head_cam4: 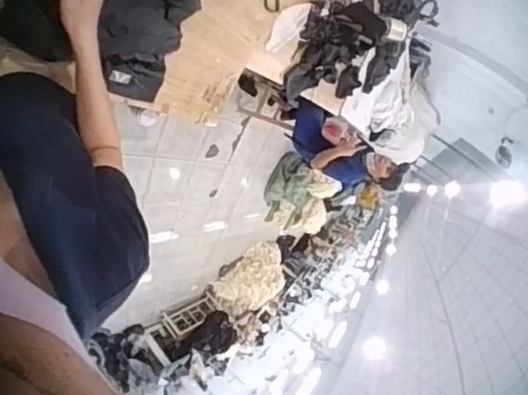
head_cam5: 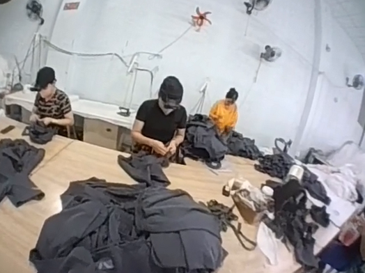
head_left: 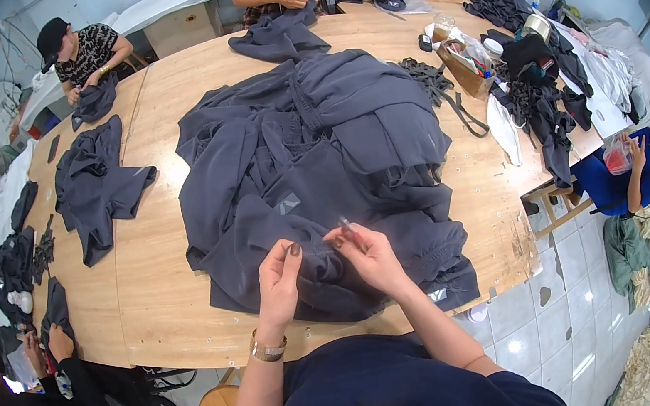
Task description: Trim loose threads from finished garments using small clippers.
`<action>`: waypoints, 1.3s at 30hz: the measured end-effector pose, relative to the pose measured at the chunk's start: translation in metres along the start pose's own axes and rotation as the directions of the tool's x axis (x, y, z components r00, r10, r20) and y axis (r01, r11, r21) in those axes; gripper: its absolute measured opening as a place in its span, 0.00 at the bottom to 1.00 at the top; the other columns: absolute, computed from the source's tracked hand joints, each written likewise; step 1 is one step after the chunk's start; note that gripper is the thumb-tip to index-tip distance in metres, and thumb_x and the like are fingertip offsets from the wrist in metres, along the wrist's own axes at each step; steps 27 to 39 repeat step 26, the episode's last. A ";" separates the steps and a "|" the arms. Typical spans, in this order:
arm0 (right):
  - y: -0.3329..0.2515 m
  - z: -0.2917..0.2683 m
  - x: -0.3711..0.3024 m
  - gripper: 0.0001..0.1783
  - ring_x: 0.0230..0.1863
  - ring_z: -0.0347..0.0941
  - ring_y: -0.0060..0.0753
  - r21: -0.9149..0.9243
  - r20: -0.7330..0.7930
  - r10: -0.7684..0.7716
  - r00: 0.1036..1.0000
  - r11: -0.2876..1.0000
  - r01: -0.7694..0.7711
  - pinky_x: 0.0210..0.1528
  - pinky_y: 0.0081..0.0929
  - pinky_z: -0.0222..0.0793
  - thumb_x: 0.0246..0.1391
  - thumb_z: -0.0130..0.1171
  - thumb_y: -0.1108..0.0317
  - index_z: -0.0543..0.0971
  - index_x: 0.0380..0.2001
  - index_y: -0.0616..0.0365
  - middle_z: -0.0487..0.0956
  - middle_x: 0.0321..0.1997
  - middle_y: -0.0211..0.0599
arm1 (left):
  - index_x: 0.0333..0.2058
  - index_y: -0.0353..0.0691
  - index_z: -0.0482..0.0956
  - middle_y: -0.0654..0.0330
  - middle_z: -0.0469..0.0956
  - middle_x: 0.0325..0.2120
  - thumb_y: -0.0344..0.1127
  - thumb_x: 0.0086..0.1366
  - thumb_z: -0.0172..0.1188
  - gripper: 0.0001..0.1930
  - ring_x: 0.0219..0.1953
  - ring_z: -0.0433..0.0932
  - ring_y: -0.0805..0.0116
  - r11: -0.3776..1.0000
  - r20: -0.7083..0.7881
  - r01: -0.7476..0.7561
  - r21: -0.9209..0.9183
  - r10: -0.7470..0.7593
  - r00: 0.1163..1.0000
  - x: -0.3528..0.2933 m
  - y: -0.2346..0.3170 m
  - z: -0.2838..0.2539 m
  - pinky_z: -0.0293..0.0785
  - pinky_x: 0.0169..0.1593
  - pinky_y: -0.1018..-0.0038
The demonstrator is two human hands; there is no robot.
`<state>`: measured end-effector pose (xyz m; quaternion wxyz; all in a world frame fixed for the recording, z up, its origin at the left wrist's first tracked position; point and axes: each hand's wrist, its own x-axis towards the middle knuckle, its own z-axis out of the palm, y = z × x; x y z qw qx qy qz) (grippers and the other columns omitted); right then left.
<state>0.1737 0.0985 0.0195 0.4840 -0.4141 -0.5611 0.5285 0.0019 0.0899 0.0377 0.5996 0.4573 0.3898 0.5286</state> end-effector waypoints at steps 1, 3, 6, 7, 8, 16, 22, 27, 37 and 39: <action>-0.002 0.000 0.001 0.11 0.35 0.67 0.13 0.055 -0.047 0.046 0.998 0.998 -0.044 0.40 0.13 0.62 0.61 0.51 0.68 0.77 0.37 0.66 0.76 0.33 0.23 | 0.29 0.38 0.69 0.76 0.62 0.23 0.34 0.69 0.49 0.09 0.27 0.57 0.89 1.000 -0.001 -0.011 -0.003 0.011 1.000 0.000 0.000 0.000 0.54 0.30 0.87; -0.007 -0.001 0.002 0.11 0.35 0.68 0.15 0.160 -0.087 0.135 0.987 0.980 -0.120 0.40 0.15 0.64 0.60 0.53 0.69 0.79 0.38 0.66 0.78 0.33 0.27 | 0.29 0.38 0.69 0.76 0.63 0.23 0.33 0.69 0.49 0.09 0.27 0.57 0.89 1.000 -0.008 -0.022 -0.006 0.022 1.000 0.000 -0.002 0.000 0.54 0.30 0.87; -0.015 0.002 0.004 0.10 0.35 0.70 0.15 0.138 -0.059 0.128 0.990 0.983 -0.119 0.41 0.16 0.65 0.58 0.55 0.69 0.79 0.37 0.66 0.78 0.33 0.27 | 0.31 0.38 0.70 0.76 0.64 0.24 0.31 0.68 0.50 0.06 0.27 0.58 0.89 0.999 0.006 -0.052 0.003 0.052 0.999 0.001 -0.004 0.001 0.55 0.30 0.88; -0.018 0.002 0.005 0.10 0.35 0.70 0.15 0.137 -0.059 0.127 0.990 0.983 -0.118 0.41 0.16 0.65 0.58 0.55 0.69 0.79 0.37 0.66 0.78 0.33 0.27 | 0.32 0.37 0.70 0.75 0.64 0.24 0.30 0.68 0.51 0.05 0.27 0.58 0.89 0.999 0.018 -0.052 0.003 0.052 0.998 0.001 -0.002 0.002 0.55 0.30 0.88; -0.022 0.002 0.006 0.09 0.36 0.70 0.16 0.096 -0.001 0.141 0.990 0.985 -0.140 0.41 0.16 0.66 0.57 0.56 0.71 0.79 0.36 0.66 0.79 0.33 0.28 | 0.33 0.37 0.70 0.75 0.65 0.25 0.28 0.67 0.51 0.03 0.27 0.59 0.89 0.999 0.027 -0.054 0.003 0.054 0.998 0.000 -0.001 0.002 0.56 0.30 0.88; -0.042 -0.019 -0.001 0.03 0.35 0.72 0.19 -0.039 -0.205 -0.103 0.973 0.994 0.097 0.40 0.17 0.67 0.50 0.59 0.78 0.78 0.30 0.67 0.77 0.35 0.32 | 0.38 0.37 0.71 0.74 0.67 0.26 0.26 0.66 0.51 0.03 0.26 0.60 0.91 0.996 0.055 0.024 -0.084 -0.020 0.998 0.021 -0.012 0.024 0.56 0.28 0.89; -0.039 0.003 -0.007 0.02 0.33 0.72 0.19 -0.187 0.006 -0.152 0.988 0.971 0.150 0.36 0.16 0.67 0.49 0.57 0.83 0.77 0.28 0.67 0.76 0.34 0.34 | 0.42 0.36 0.71 0.73 0.68 0.27 0.25 0.66 0.50 0.06 0.24 0.58 0.91 0.999 -0.063 -0.014 -0.046 0.011 0.998 0.003 -0.003 0.000 0.54 0.26 0.90; -0.035 -0.012 -0.019 0.05 0.30 0.70 0.16 0.142 0.053 -0.136 0.989 0.982 0.128 0.30 0.16 0.65 0.46 0.58 0.83 0.78 0.24 0.62 0.75 0.30 0.31 | 0.45 0.37 0.71 0.74 0.69 0.27 0.25 0.67 0.49 0.09 0.24 0.59 0.91 0.998 -0.023 -0.049 0.042 0.050 0.998 0.008 -0.005 -0.003 0.55 0.27 0.90; -0.035 -0.012 -0.019 0.05 0.30 0.70 0.16 0.142 0.053 -0.136 0.989 0.982 0.128 0.30 0.16 0.65 0.46 0.58 0.83 0.78 0.24 0.62 0.75 0.30 0.31 | 0.45 0.37 0.71 0.74 0.69 0.27 0.25 0.67 0.49 0.09 0.24 0.59 0.91 0.998 -0.023 -0.049 0.042 0.050 0.998 0.008 -0.005 -0.003 0.55 0.27 0.90; -0.035 -0.012 -0.019 0.05 0.30 0.70 0.16 0.142 0.053 -0.136 0.989 0.982 0.128 0.30 0.16 0.65 0.46 0.58 0.83 0.78 0.24 0.62 0.75 0.30 0.31 | 0.45 0.37 0.71 0.74 0.69 0.27 0.25 0.67 0.49 0.09 0.24 0.59 0.91 0.998 -0.023 -0.049 0.042 0.050 0.998 0.008 -0.005 -0.003 0.55 0.27 0.90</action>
